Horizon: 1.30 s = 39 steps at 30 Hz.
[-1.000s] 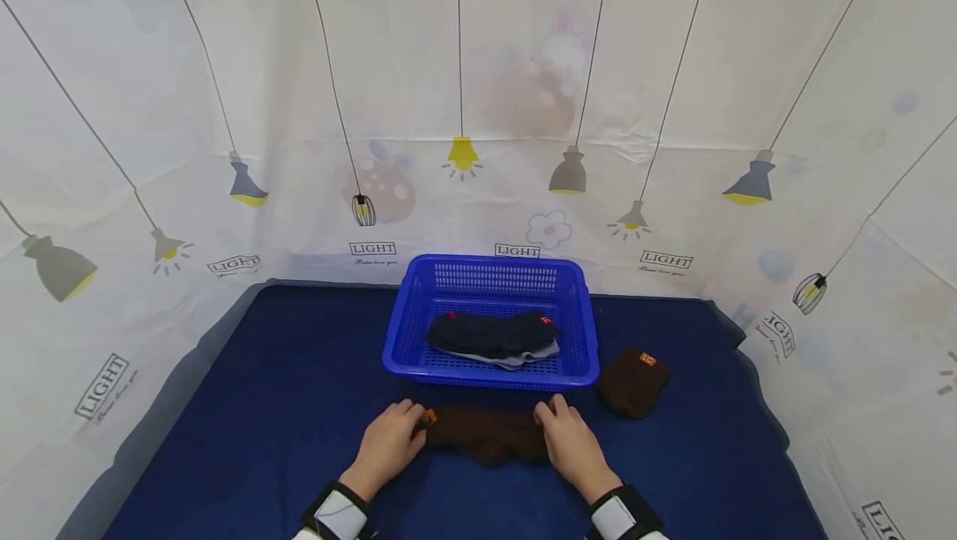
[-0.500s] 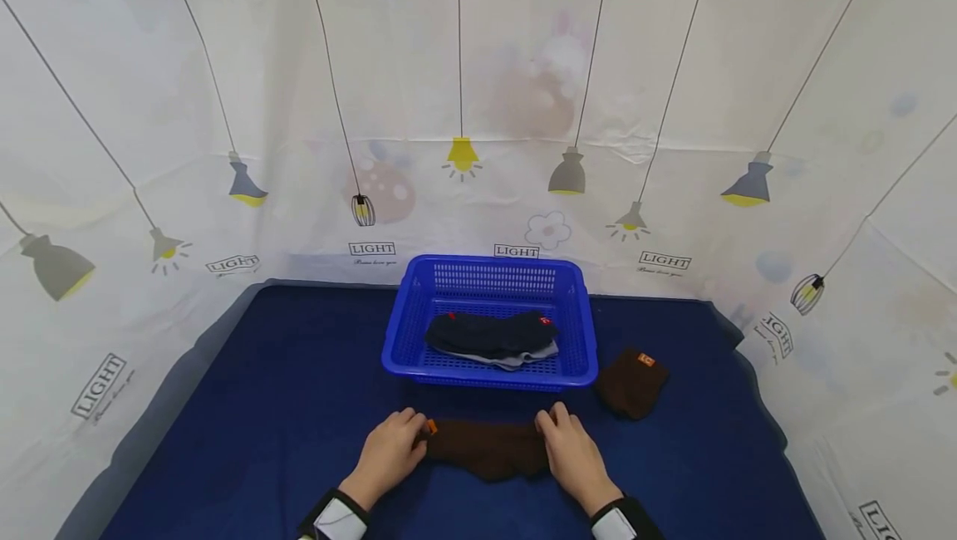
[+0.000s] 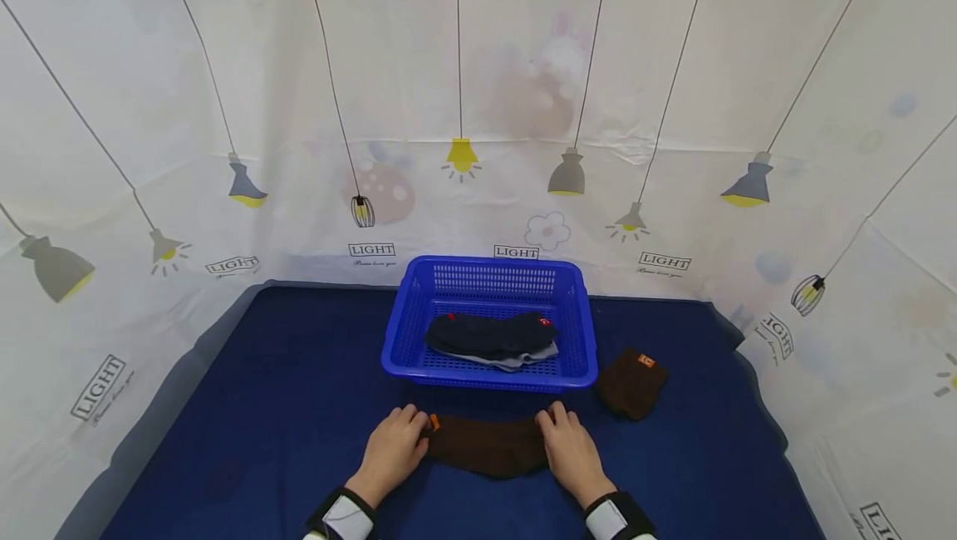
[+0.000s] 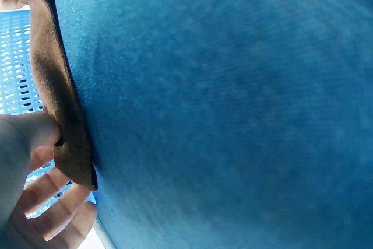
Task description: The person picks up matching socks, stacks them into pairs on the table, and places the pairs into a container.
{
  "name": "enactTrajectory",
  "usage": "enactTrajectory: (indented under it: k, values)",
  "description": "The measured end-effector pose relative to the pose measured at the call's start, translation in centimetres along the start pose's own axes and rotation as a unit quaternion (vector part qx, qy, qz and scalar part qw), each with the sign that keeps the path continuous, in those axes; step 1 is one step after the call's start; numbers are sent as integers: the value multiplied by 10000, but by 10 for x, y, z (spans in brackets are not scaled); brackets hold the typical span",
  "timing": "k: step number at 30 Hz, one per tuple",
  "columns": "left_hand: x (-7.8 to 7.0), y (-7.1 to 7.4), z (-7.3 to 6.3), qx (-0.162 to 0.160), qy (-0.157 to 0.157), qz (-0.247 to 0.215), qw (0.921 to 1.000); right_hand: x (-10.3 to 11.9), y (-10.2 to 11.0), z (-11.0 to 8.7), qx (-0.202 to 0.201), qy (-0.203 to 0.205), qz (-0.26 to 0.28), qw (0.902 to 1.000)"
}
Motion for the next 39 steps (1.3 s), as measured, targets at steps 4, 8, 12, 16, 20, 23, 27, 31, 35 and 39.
enactTrajectory:
  k: [4,8,12,16,20,23,27,31,35,39]
  values:
    - [1,-2,-2,-140,-71,104,9998,-4,-6,0,106,-80,-87,9999]
    - [2,-7,-4,-59,-21,108,9999,-8,-14,0,317,-189,-101,9993]
    - [4,-11,-1,204,102,20,9997,-9,-16,1,406,-232,-72,9989]
    - [6,-14,1,390,163,24,9991,-8,-15,3,462,-267,-30,9986]
    - [7,-13,4,405,144,43,9991,-8,-15,3,531,-338,-32,9980]
    - [7,-13,4,367,146,50,9992,-9,-16,3,528,-348,-32,9980]
    - [8,-15,2,321,189,62,9993,-9,-16,2,391,-294,-41,9988]
    - [7,-15,1,362,186,87,9991,-8,-13,2,298,-227,-52,9993]
    - [5,-8,1,359,141,67,9992,-15,-7,2,338,-379,-61,9987]
    - [0,-1,1,370,41,-20,9993,-33,1,-3,300,-785,-206,9962]
Point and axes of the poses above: each hand's wrist, its own z-axis towards the middle knuckle, its own y-axis out of the back of the hand, x = y × z, the point moved 7 cm from there along z, towards the middle knuckle, and after that the axes turned 15 degrees about x, right-handed, at the moved point
